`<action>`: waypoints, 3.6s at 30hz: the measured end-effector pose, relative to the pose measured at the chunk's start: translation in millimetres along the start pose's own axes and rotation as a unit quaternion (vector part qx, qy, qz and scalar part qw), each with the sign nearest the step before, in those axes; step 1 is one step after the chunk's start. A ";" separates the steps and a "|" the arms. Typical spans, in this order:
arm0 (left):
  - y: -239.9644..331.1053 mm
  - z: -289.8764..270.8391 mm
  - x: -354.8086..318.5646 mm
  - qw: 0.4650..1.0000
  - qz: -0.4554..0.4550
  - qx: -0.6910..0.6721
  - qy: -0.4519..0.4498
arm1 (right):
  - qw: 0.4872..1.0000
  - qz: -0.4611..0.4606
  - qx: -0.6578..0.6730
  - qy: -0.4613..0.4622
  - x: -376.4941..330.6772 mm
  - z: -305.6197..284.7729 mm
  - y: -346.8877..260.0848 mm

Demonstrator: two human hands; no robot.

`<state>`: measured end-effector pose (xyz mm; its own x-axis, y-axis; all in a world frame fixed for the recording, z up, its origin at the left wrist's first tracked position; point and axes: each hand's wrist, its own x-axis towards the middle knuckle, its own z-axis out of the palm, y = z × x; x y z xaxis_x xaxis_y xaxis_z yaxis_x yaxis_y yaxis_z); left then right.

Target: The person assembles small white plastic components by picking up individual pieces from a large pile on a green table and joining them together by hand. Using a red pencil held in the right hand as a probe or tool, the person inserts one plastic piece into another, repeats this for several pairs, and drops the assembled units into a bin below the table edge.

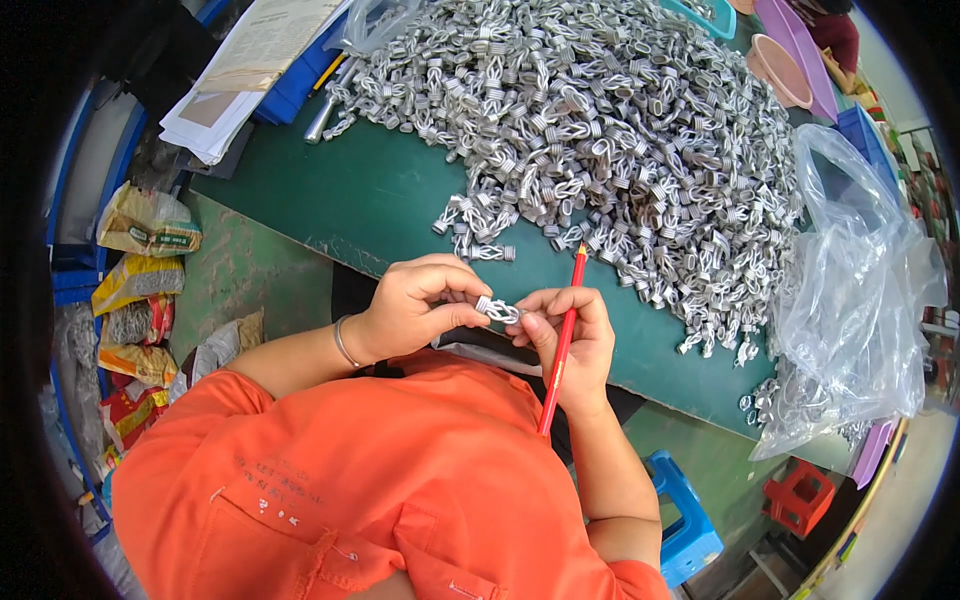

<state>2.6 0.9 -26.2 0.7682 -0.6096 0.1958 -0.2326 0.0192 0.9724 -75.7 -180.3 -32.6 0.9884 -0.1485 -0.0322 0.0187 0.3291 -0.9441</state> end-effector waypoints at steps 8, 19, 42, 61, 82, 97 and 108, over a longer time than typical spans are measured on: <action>-1.7 1.7 -0.3 1.000 0.004 0.022 0.008 | 1.000 0.004 0.012 -0.004 -2.8 -2.9 5.4; -1.0 1.6 -0.5 0.999 0.028 0.041 -0.011 | 1.000 -0.013 0.014 -0.017 -4.9 -7.5 10.0; -0.1 8.7 -2.0 0.997 -0.007 -0.069 -0.017 | 0.980 -0.182 -0.074 0.023 -9.0 -7.1 14.9; -23.0 0.4 -50.8 0.966 -0.228 -0.086 -0.091 | 0.811 -0.308 -0.493 -0.062 43.5 5.7 5.8; 12.7 4.8 -13.6 0.994 -0.029 -0.102 -0.019 | 0.996 0.042 0.080 -0.018 -7.6 1.2 9.3; -1.5 -3.5 -29.4 0.968 -0.168 -0.179 -0.055 | 0.972 -0.187 -0.106 -0.097 -5.6 4.3 -3.0; -9.1 -6.5 -48.2 0.968 -0.211 0.048 -0.125 | 0.819 -0.333 -0.464 -0.049 52.0 45.8 21.2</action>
<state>-28.4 35.3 -43.7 0.6420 -0.7198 -0.2641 0.0067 -0.3391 0.9407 -17.0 -138.3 -39.3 0.8134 0.0842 0.5756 0.4819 -0.6519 -0.5856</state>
